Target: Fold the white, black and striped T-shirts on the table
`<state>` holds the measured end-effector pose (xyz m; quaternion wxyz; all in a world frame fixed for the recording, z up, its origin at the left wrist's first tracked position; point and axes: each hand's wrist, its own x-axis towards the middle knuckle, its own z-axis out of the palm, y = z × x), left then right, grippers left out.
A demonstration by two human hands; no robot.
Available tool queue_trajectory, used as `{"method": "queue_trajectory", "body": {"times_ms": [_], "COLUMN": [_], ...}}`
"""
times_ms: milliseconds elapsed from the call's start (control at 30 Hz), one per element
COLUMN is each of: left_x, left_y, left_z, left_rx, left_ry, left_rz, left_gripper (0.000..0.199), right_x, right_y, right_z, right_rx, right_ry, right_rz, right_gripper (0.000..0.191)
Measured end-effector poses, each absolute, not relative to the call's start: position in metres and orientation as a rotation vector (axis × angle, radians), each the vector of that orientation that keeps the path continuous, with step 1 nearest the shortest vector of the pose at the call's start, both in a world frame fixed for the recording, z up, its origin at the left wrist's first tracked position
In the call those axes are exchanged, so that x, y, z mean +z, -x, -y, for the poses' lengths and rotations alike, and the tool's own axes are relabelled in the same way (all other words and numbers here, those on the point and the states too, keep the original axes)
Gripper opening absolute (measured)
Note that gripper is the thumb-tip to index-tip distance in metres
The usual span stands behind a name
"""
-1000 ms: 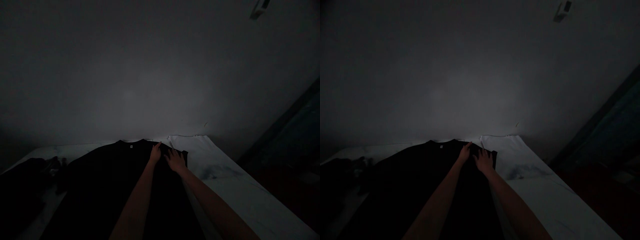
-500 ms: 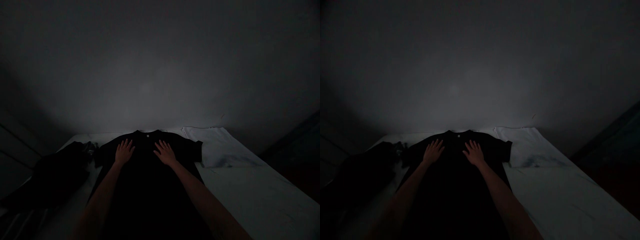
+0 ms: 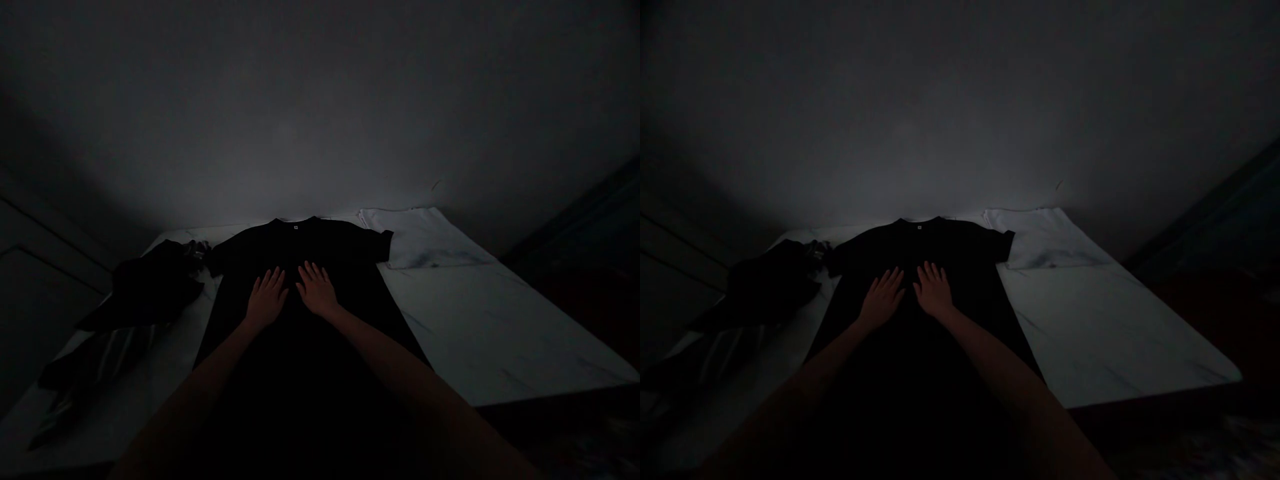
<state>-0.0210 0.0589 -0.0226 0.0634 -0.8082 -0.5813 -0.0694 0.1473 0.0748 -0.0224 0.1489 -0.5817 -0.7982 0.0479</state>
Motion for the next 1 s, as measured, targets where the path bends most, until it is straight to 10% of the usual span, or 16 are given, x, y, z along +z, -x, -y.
{"method": "queue_trajectory", "body": {"times_ms": [267,633,1000], "left_x": [-0.027,-0.010,-0.039], "left_y": [0.162,-0.015,0.123], "left_z": [0.035,0.091,0.161], "left_rx": [-0.136,-0.152,-0.291], "left_ry": [2.358,2.511,2.156], "left_rz": [1.820,1.872,1.993], "left_gripper": [0.057,0.055,0.054], "right_x": [-0.035,-0.009,-0.045], "right_y": [-0.308,-0.146,-0.316], "right_z": [0.004,0.079,0.146], "right_rx": [0.037,0.356,-0.189], "right_ry": [1.847,1.623,1.805], "right_rz": [2.288,2.409,2.099], "right_gripper": [0.070,0.055,0.065]}}
